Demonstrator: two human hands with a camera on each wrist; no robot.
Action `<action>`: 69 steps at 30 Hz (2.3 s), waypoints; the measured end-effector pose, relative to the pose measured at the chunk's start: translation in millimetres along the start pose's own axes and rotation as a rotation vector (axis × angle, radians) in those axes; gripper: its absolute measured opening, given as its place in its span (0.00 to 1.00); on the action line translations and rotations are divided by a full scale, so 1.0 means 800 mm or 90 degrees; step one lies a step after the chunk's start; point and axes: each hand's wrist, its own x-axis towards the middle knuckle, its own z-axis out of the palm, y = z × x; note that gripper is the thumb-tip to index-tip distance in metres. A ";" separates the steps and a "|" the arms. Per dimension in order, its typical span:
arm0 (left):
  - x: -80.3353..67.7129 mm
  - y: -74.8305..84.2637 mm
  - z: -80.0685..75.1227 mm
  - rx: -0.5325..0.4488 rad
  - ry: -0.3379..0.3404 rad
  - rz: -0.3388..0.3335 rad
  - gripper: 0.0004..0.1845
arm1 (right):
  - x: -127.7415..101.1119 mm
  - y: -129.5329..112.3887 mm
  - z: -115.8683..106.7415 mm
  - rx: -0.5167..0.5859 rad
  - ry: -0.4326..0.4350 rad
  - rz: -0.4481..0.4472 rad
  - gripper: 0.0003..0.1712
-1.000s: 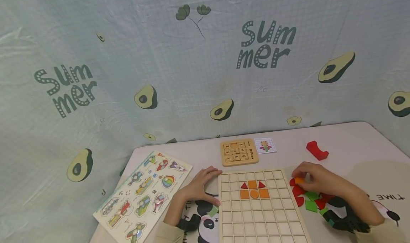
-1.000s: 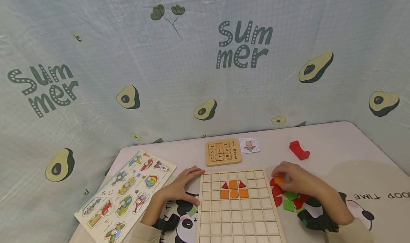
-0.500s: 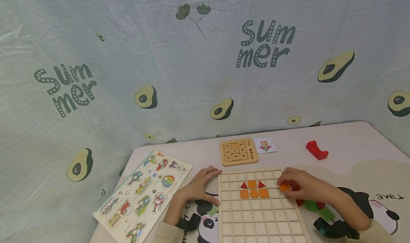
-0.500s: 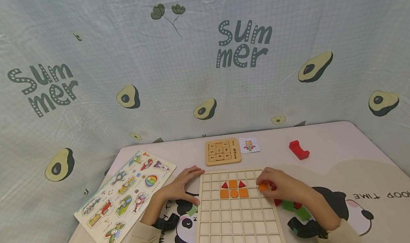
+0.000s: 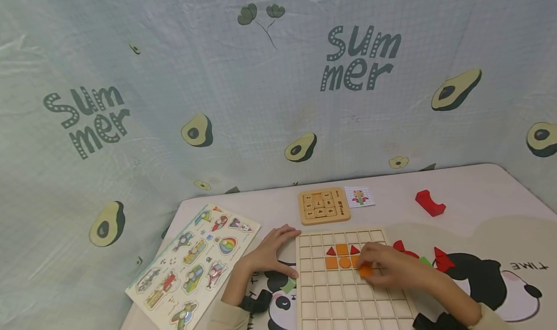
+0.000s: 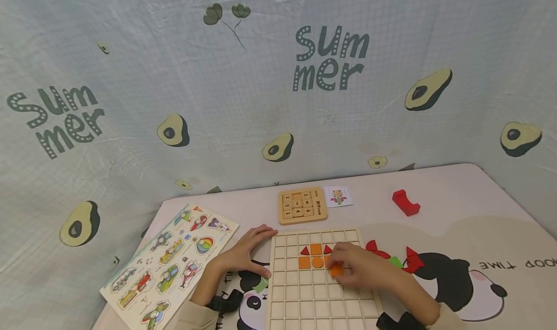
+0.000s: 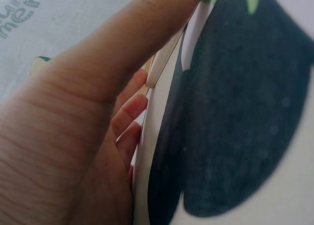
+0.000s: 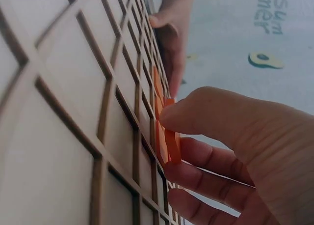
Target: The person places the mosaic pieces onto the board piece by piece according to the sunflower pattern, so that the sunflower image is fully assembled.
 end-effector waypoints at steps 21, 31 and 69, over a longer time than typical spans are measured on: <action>0.002 0.000 0.000 0.004 0.000 0.001 0.51 | 0.009 -0.014 0.028 -0.028 0.038 -0.080 0.06; 0.001 -0.002 0.001 0.001 0.002 0.004 0.51 | 0.011 -0.017 0.034 0.024 0.028 -0.033 0.04; 0.001 -0.003 0.003 0.009 0.006 0.006 0.52 | -0.012 0.011 -0.031 0.038 0.065 0.008 0.04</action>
